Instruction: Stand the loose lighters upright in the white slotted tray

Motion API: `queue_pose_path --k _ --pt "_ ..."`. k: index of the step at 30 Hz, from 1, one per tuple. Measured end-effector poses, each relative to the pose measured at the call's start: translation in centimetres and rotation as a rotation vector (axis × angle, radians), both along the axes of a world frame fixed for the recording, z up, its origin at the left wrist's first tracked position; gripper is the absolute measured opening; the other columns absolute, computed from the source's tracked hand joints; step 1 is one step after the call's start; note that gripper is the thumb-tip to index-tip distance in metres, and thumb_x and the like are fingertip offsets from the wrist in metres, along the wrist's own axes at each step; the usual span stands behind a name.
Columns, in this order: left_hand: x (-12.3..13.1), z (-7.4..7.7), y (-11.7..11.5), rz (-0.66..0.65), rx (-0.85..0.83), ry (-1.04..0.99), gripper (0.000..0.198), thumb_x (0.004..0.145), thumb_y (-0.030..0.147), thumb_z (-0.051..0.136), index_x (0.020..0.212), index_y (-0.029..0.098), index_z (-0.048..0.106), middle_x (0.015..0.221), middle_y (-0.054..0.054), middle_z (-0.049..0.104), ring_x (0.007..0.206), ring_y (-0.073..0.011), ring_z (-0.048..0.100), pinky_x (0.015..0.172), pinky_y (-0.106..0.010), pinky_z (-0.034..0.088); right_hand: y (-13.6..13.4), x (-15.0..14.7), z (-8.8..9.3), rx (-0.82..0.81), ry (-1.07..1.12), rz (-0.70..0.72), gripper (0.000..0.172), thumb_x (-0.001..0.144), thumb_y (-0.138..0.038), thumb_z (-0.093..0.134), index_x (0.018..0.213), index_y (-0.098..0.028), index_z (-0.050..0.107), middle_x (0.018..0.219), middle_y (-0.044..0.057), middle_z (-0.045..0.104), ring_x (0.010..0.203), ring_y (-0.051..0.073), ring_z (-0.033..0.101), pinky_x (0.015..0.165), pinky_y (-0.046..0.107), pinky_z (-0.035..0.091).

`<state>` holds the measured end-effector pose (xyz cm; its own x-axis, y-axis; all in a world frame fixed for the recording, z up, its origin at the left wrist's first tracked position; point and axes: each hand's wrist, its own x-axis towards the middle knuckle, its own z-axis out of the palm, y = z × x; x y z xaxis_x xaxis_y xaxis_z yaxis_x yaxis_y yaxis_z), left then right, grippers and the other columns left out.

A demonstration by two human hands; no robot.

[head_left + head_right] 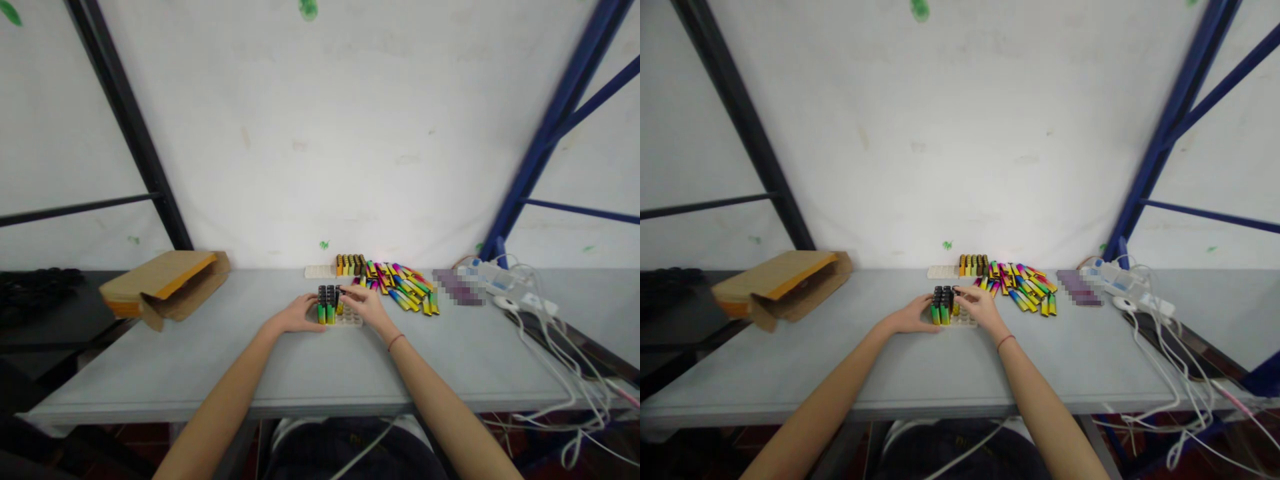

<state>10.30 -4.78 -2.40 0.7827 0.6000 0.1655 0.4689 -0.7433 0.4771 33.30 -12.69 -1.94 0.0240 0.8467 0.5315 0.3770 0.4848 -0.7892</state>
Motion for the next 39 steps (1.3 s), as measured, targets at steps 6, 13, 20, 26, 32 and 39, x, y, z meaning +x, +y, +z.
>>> queue_pose_path --k 6,13,20,26,32,39 --pt "0.0 0.0 0.1 -0.005 -0.001 0.006 0.082 0.064 0.054 0.077 0.131 0.015 0.052 0.136 -0.014 0.048 0.126 -0.035 0.043 0.108 -0.044 0.032 -0.2 0.0 0.1 0.027 -0.093 -0.034 0.035 0.083 -0.04 0.061 0.107 -0.017 0.071 0.092 0.009 0.07 0.08 0.018 0.063 0.07 0.03 0.051" --pt "0.0 0.1 0.0 0.007 -0.002 -0.003 0.083 0.062 0.058 0.077 0.13 0.016 0.053 0.136 -0.013 0.049 0.124 -0.0352 0.044 0.108 -0.045 0.033 -0.6 0.7 0.9 -0.025 -0.229 -0.209 0.037 0.09 -0.036 0.049 0.118 -0.017 0.065 0.102 0.01 0.068 0.088 0.02 0.061 0.079 0.032 0.048" --pt "0.0 0.1 0.2 -0.012 0.019 0.032 0.081 0.066 0.057 0.076 0.129 0.013 0.052 0.137 -0.016 0.047 0.126 -0.0351 0.042 0.108 -0.047 0.031 -1.7 5.1 1.3 -0.512 -0.715 -0.958 0.033 0.087 -0.017 0.043 0.105 -0.012 0.07 0.117 0.022 0.057 0.115 0.036 0.048 0.089 0.046 0.04" --pt "0.0 0.1 0.2 -0.014 0.023 0.035 0.079 0.066 0.057 0.076 0.129 0.015 0.053 0.136 -0.015 0.047 0.126 -0.0347 0.043 0.108 -0.047 0.031 -1.7 5.9 0.8 -0.595 -0.798 -0.89 0.036 0.088 -0.016 0.039 0.109 -0.01 0.068 0.112 0.023 0.06 0.111 0.036 0.052 0.086 0.045 0.043" --pt "0.1 0.0 0.3 -0.026 0.014 0.012 0.078 0.065 0.057 0.076 0.128 0.016 0.053 0.136 -0.015 0.048 0.125 -0.0357 0.043 0.108 -0.049 0.031 -1.4 5.4 0.6 -0.669 -0.834 -0.86 0.038 0.084 -0.01 0.04 0.114 -0.009 0.063 0.107 0.023 0.064 0.105 0.034 0.059 0.081 0.04 0.045" --pt "0.0 0.1 0.3 -0.021 0.009 0.011 0.079 0.065 0.056 0.077 0.127 0.014 0.054 0.135 -0.015 0.048 0.126 -0.0353 0.043 0.108 -0.046 0.031 -1.1 6.2 0.3 -0.636 -0.788 -0.721 0.036 0.082 -0.009 0.045 0.115 -0.004 0.058 0.106 0.024 0.065 0.1 0.031 0.063 0.08 0.034 0.045"
